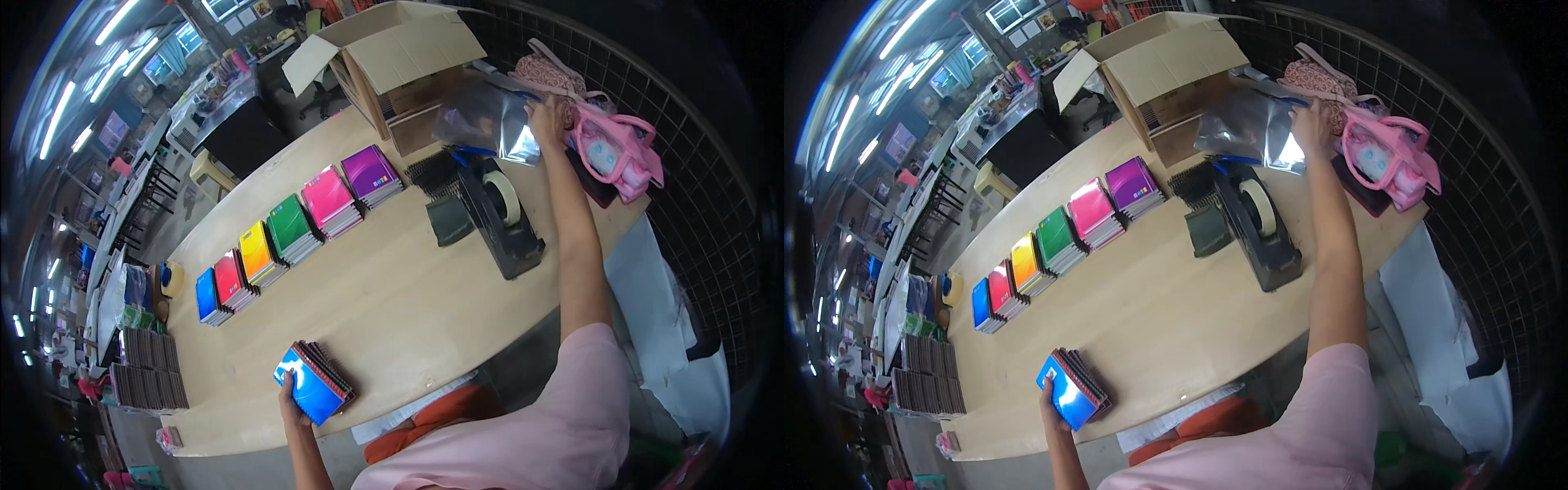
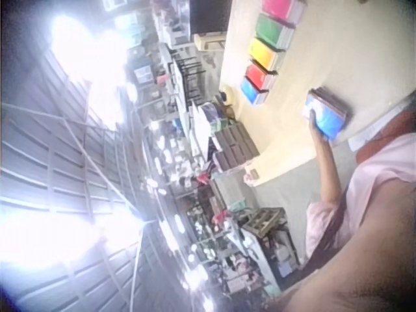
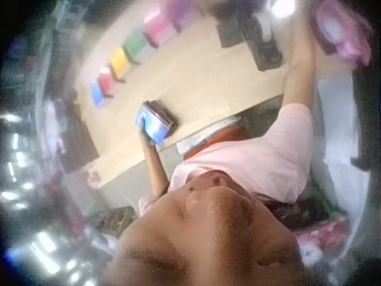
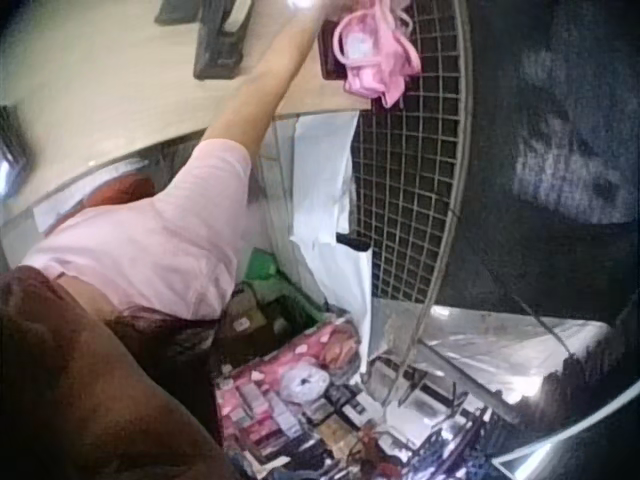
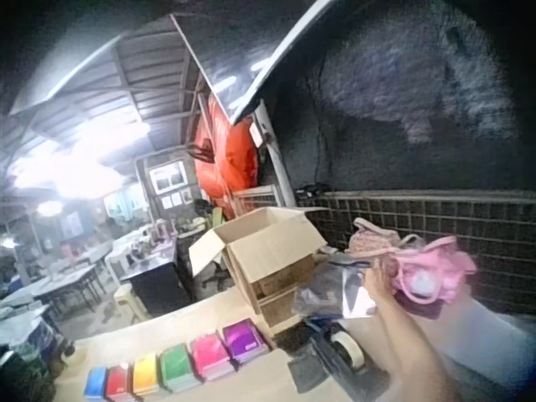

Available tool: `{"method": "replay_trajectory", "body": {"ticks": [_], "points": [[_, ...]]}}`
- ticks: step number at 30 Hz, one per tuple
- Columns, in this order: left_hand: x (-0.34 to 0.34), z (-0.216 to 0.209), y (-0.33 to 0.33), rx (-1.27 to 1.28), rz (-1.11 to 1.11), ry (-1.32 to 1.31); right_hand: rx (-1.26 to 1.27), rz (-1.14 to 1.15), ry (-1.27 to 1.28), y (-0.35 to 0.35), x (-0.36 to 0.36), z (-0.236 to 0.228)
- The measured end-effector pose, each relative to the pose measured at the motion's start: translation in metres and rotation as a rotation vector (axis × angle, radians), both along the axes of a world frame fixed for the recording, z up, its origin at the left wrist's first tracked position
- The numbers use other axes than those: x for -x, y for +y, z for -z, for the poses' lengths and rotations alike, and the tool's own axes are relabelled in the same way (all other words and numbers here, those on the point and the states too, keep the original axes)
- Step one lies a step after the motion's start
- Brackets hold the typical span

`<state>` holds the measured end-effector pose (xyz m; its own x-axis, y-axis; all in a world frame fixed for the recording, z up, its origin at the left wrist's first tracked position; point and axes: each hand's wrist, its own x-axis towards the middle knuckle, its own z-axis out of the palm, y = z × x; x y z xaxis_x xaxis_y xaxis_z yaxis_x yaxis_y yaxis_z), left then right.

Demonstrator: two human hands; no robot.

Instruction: The person places small notebooks into plastic bags, folds the plastic over, and seals them with tape from a dispenser.

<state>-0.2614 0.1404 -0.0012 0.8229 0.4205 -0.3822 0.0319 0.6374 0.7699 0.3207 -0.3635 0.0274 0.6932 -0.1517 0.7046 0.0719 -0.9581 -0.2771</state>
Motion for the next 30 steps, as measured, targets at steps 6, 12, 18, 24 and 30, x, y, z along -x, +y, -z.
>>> {"method": "replay_trajectory", "body": {"ticks": [6,12,18,24,30], "points": [[-0.016,-0.008,-0.009,-0.039,-0.001,0.06,0.113,0.057,0.123,-0.017,-0.019,0.003],[-0.019,-0.012,-0.012,-0.09,0.032,0.077,0.033,0.051,0.19,-0.013,-0.017,-0.008],[-0.018,-0.008,-0.012,-0.095,-0.004,0.044,0.063,0.026,0.146,-0.003,-0.002,-0.01],[-0.019,-0.007,-0.009,-0.077,0.007,0.061,0.115,0.044,0.107,-0.014,-0.006,-0.003],[-0.017,-0.005,-0.009,-0.032,0.018,0.009,-0.066,0.101,0.296,-0.003,-0.007,-0.009]]}}
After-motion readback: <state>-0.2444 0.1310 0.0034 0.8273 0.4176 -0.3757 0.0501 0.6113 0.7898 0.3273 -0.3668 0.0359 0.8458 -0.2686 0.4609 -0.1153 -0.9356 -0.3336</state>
